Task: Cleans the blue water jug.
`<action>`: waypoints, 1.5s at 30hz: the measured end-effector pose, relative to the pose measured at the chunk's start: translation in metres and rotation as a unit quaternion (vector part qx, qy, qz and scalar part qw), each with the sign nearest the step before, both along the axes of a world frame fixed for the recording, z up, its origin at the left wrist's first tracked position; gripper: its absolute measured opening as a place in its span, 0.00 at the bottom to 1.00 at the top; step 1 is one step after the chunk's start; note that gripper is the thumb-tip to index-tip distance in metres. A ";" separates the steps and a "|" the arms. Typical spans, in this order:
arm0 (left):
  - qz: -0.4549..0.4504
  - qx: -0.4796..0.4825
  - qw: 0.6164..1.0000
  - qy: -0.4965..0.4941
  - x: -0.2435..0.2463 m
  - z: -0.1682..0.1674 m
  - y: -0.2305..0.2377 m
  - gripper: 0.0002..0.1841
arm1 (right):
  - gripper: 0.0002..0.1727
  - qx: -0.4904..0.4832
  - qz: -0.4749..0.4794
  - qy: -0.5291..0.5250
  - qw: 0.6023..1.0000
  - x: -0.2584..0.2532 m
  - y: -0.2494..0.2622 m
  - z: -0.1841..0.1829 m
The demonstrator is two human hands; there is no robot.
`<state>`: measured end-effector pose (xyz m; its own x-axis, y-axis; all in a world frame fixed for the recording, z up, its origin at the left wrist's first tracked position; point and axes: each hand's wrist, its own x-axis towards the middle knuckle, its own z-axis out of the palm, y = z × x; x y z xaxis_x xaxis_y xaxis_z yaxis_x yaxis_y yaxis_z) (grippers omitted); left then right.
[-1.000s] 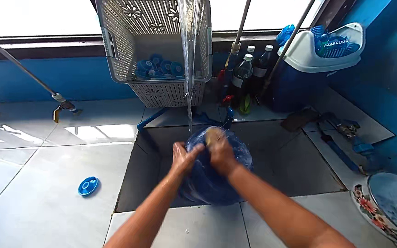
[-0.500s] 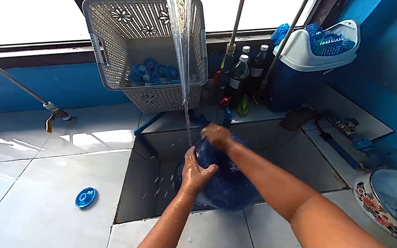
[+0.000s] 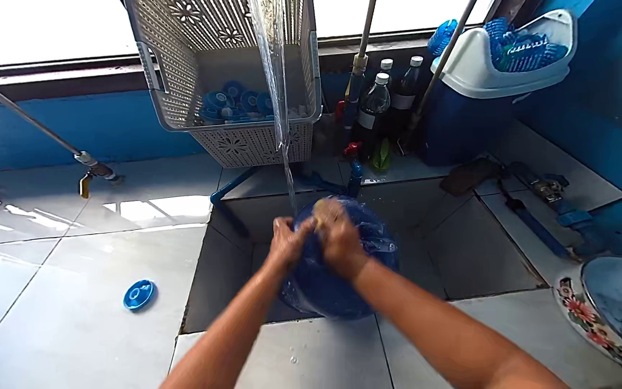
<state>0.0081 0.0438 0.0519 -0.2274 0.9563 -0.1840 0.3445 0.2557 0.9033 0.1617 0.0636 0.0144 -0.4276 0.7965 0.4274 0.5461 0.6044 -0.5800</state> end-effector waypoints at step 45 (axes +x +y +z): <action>0.134 0.082 0.985 -0.067 0.016 -0.022 -0.048 0.50 | 0.25 -0.388 0.004 0.013 0.922 0.067 0.131 0.008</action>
<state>0.0244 -0.0044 0.0297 -0.4606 0.8843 -0.0769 0.1587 0.1673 0.9731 0.2289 0.1942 0.0219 -0.4327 0.8633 -0.2599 0.5239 0.0062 -0.8517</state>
